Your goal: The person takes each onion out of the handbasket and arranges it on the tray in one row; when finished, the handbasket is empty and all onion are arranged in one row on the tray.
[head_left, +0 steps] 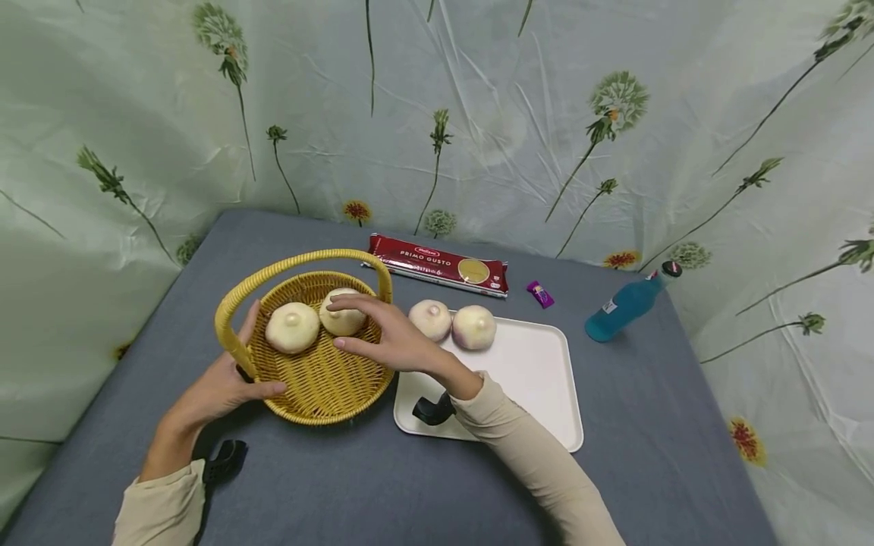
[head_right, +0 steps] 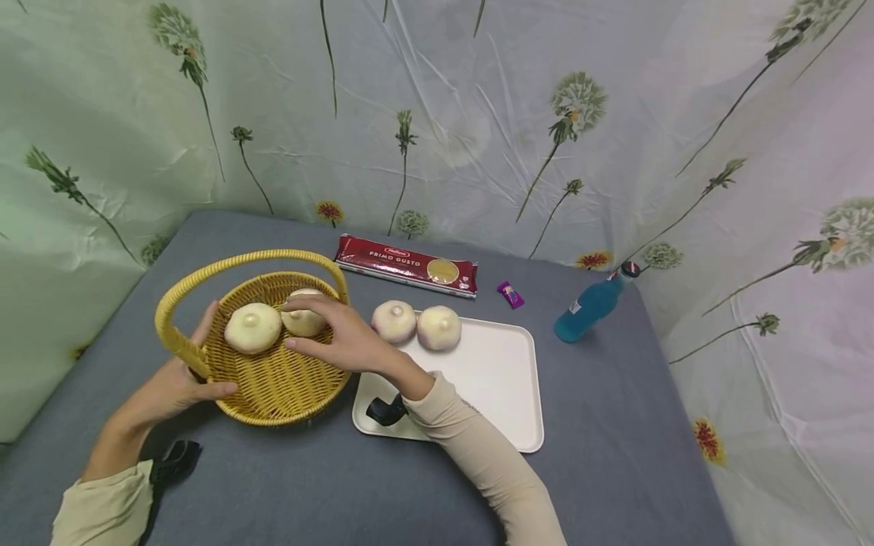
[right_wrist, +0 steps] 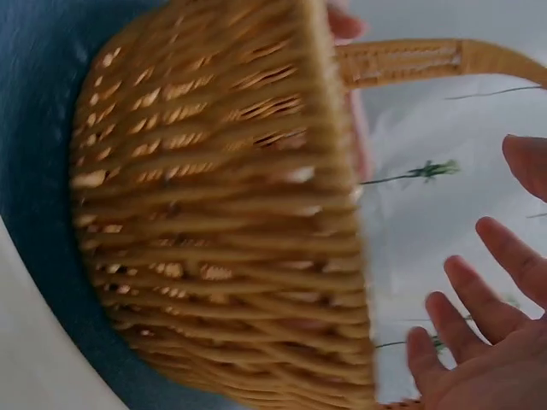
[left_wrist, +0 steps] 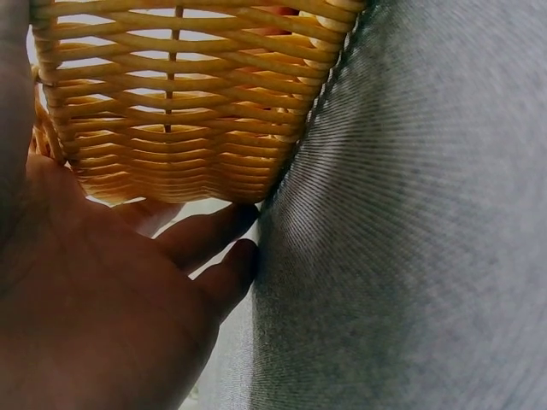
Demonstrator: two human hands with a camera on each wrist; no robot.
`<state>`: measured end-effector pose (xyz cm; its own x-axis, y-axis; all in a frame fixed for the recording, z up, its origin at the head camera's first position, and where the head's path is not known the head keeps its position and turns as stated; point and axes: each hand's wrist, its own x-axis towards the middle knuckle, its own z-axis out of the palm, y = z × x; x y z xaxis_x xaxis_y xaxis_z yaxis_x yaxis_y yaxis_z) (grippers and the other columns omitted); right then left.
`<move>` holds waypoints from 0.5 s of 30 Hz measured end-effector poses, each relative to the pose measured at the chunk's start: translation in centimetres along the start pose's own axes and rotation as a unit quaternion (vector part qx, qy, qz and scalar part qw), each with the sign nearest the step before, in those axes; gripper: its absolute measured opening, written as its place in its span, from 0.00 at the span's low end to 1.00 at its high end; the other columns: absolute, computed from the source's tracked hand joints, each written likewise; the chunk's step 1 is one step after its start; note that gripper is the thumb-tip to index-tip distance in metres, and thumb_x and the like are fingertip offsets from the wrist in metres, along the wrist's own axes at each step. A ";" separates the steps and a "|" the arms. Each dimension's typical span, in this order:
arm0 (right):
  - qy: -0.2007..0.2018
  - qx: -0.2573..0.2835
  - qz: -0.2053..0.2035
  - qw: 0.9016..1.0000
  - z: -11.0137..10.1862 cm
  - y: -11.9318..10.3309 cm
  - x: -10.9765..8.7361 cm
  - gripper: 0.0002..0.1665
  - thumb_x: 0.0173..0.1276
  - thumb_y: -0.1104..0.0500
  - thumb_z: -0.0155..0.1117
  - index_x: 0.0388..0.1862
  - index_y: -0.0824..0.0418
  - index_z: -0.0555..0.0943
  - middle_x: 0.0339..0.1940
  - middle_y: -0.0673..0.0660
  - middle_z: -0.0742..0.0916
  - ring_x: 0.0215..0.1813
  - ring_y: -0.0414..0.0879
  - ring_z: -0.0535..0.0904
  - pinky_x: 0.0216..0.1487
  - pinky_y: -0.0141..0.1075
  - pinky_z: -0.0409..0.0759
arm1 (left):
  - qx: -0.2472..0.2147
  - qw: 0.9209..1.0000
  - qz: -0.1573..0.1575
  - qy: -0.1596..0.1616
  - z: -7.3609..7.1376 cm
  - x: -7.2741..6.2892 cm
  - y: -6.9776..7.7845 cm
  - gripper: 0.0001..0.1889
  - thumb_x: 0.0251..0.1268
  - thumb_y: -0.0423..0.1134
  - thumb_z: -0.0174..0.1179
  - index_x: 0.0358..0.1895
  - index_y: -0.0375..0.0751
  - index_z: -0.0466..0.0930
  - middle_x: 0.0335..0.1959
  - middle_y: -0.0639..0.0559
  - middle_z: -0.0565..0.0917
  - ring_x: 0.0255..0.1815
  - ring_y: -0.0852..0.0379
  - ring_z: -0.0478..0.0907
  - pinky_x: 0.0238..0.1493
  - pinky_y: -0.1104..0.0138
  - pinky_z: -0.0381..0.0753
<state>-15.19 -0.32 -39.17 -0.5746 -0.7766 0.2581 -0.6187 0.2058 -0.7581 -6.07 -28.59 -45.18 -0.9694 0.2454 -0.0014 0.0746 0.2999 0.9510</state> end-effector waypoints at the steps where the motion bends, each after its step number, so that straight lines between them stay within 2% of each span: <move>1: -0.001 -0.005 0.006 1.000 0.2 0.2 0.2 0.29 0.70 0.56 0.68 0.68 0.59 0.75 0.72 0.56 0.76 0.75 0.42 0.66 0.73 0.35 0.63 | 0.002 1.000 0.001 0.000 0.0 -0.1 0.0 0.69 0.56 0.27 0.72 0.78 0.73 0.20 0.82 0.37 0.35 0.79 0.35 0.38 0.56 0.90 0.50; 7: -0.018 -0.039 0.021 0.999 1.4 1.2 1.3 0.27 0.72 0.53 0.66 0.67 0.59 0.77 0.77 0.56 0.67 0.79 0.46 0.58 0.75 0.41 0.61 | 0.003 1.000 0.008 -0.010 0.0 -0.4 -0.2 0.69 0.56 0.26 0.71 0.78 0.71 0.19 0.82 0.35 0.36 0.77 0.31 0.41 0.55 0.88 0.55; 11: -0.017 -0.053 0.023 0.998 1.5 1.7 2.1 0.25 0.71 0.53 0.67 0.65 0.57 0.79 0.77 0.57 0.67 0.79 0.50 0.57 0.76 0.45 0.59 | 0.002 1.000 0.002 -0.011 -0.2 -0.1 -0.1 0.69 0.57 0.28 0.72 0.77 0.73 0.19 0.82 0.37 0.35 0.78 0.32 0.40 0.55 0.88 0.54; 15: -0.026 -0.077 0.022 0.996 1.6 2.0 2.5 0.26 0.71 0.54 0.67 0.66 0.58 0.78 0.77 0.60 0.67 0.79 0.53 0.56 0.78 0.47 0.52 | 0.002 1.000 -0.002 -0.009 -0.2 0.0 0.0 0.69 0.56 0.28 0.72 0.77 0.73 0.19 0.82 0.37 0.36 0.78 0.32 0.41 0.54 0.89 0.54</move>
<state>-17.00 -2.77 -40.97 -0.5766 -0.7940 0.1923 -0.6710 0.3259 -0.6660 -6.16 -28.79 -45.13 -0.9652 0.2613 -0.0100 0.0726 0.3044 0.9498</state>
